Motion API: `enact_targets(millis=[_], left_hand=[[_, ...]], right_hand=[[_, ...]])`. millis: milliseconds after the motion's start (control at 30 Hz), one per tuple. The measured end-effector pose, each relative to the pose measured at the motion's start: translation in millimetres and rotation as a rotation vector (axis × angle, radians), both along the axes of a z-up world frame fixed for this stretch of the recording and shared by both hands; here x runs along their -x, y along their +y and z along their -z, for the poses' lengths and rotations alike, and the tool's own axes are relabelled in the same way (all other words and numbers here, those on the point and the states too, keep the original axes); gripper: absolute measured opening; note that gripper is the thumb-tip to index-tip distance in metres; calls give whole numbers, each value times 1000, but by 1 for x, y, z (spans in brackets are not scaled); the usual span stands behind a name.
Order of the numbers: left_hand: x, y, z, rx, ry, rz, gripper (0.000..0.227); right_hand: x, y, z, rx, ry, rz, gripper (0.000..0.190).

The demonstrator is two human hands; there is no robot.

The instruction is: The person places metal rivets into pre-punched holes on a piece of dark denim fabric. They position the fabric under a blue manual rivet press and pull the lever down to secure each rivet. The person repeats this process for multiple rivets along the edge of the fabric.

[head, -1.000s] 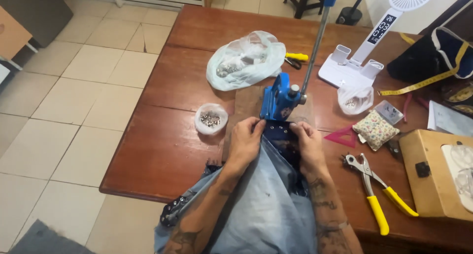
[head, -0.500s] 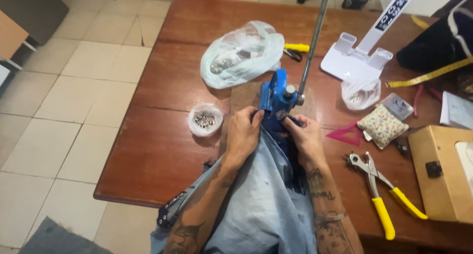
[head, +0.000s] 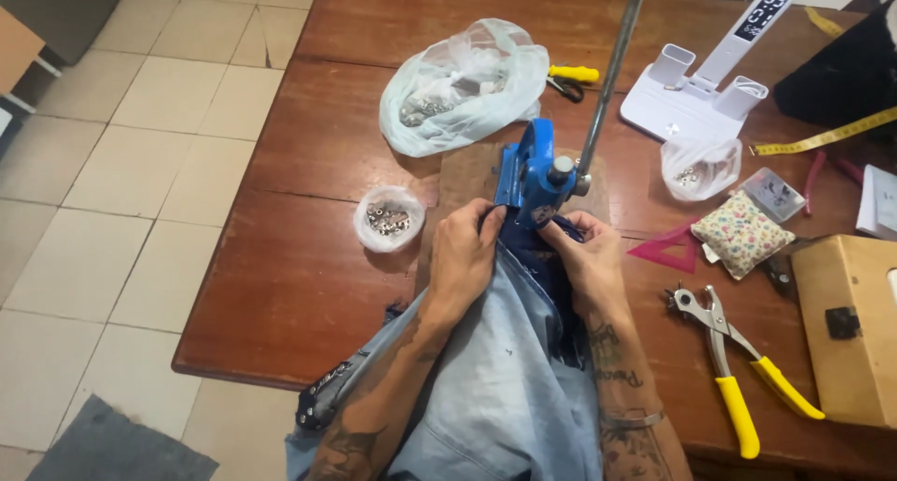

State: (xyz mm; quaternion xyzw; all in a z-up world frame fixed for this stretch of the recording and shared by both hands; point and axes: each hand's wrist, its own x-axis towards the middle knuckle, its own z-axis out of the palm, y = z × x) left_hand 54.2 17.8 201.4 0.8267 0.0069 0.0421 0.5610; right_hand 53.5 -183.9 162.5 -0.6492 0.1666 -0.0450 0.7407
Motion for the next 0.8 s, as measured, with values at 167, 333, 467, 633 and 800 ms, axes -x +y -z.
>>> enact_targets(millis=[167,333,467,633,800], left_hand=[[3,3,2,-52,30,-8,35],[4,-1,1,-103,-13,3,37],[9,-14,30,-230,-185,-35,26],[13,-5,20,-77,-524,43,33],[-3,-1,44,131,-570,204,24]], right_hand=[[2,9,-8,8,11,13,32],[1,12,-23,50,10,15,32],[0,2,-8,55,33,18,35],[2,6,-6,39,10,10,36],[-15,-17,36,54,10,-34,25]])
